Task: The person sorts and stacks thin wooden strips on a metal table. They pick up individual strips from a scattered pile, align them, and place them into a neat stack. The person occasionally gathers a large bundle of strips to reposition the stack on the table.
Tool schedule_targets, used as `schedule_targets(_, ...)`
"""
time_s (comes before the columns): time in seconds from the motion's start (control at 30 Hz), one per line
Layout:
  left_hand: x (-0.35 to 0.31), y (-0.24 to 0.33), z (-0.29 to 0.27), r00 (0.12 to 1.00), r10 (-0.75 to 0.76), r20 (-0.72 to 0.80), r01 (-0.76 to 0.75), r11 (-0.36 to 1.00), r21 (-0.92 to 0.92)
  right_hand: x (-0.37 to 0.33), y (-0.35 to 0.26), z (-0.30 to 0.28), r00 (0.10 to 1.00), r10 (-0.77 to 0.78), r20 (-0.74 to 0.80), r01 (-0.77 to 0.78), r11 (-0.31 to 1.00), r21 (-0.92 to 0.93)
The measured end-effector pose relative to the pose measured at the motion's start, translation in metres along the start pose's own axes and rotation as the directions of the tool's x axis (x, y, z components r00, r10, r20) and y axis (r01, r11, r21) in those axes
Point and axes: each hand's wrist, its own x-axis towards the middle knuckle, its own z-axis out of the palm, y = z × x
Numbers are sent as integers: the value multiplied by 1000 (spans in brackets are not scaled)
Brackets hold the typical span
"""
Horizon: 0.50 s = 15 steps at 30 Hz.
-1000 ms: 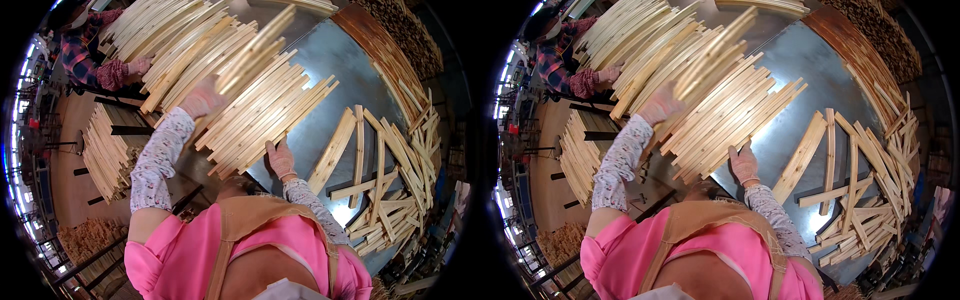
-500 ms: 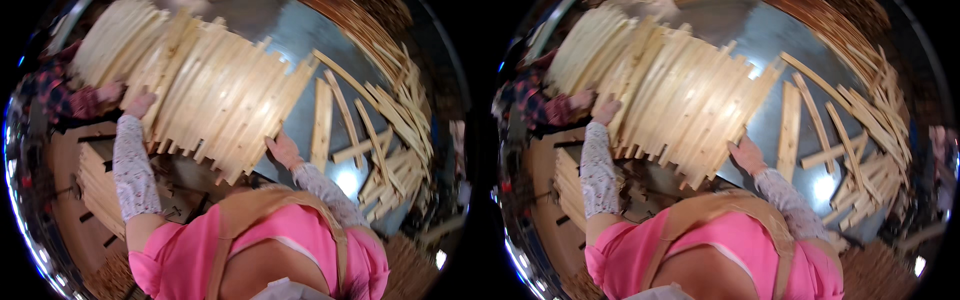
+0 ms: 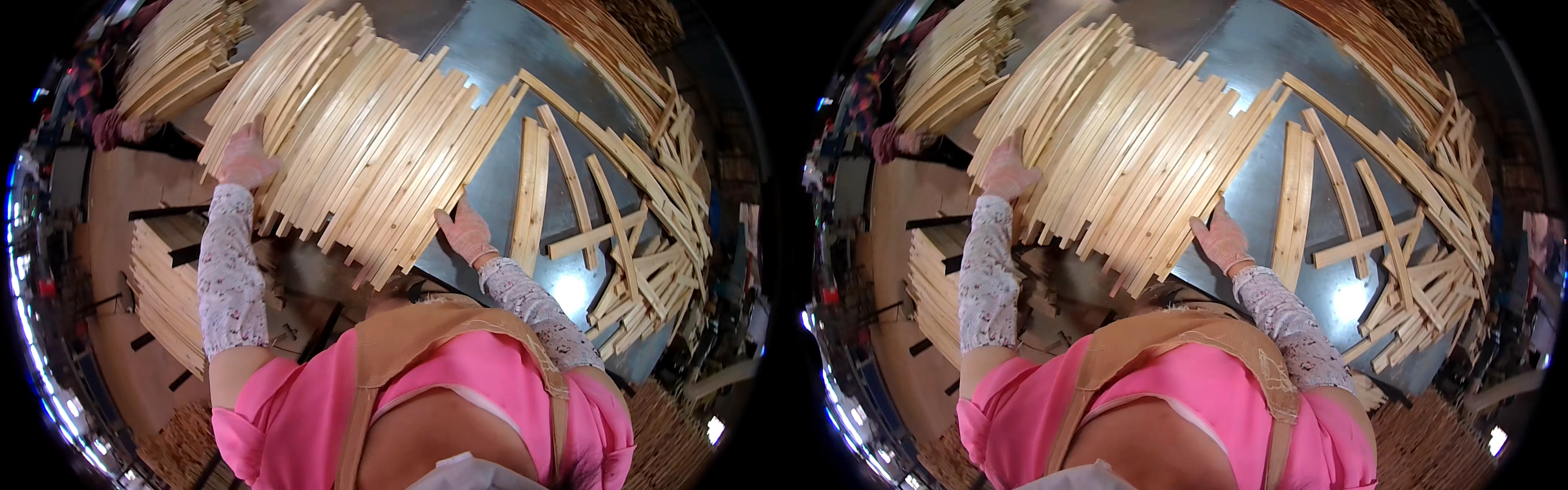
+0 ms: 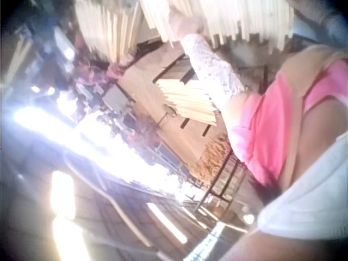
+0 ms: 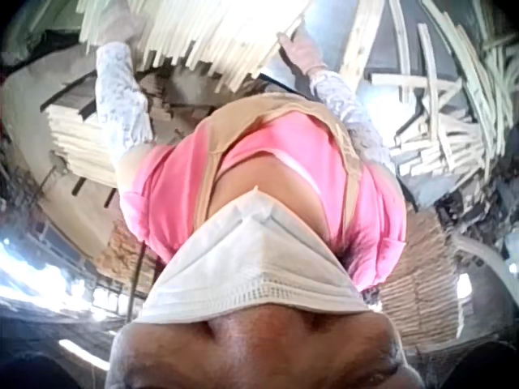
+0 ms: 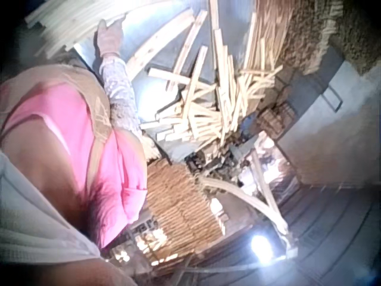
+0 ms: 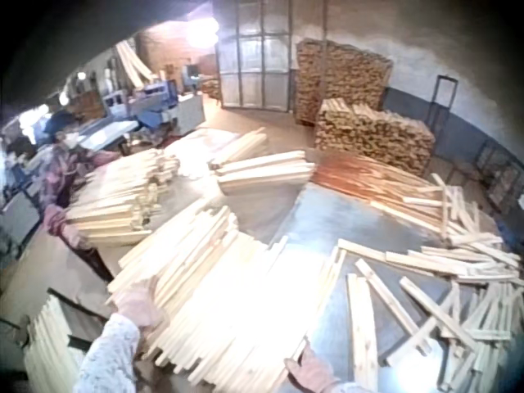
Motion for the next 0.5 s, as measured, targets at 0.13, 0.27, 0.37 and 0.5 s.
schedule_targets(0.13, 2, 27, -2, 985, -109, 133, 98, 991, 88, -7, 1, -6, 999, -45, 6, 44, 997, 62)
schedule_targets(0.27, 1, 22, -1, 987, -83, 139, 80, 996, 26, -8, 3, -21, 999, -49, 23, 47, 996, 70)
schedule_targets(0.37, 5, 7, 16, 993, -68, 96, 46, 975, 216, -19, 34, -44, 974, -105, -203, 86, 991, -100)
schedule_targets(0.5, 17, 18, 20, 982, -99, 159, 48, 954, 295, -38, 126, -42, 846, -69, -528, -98, 955, -281)
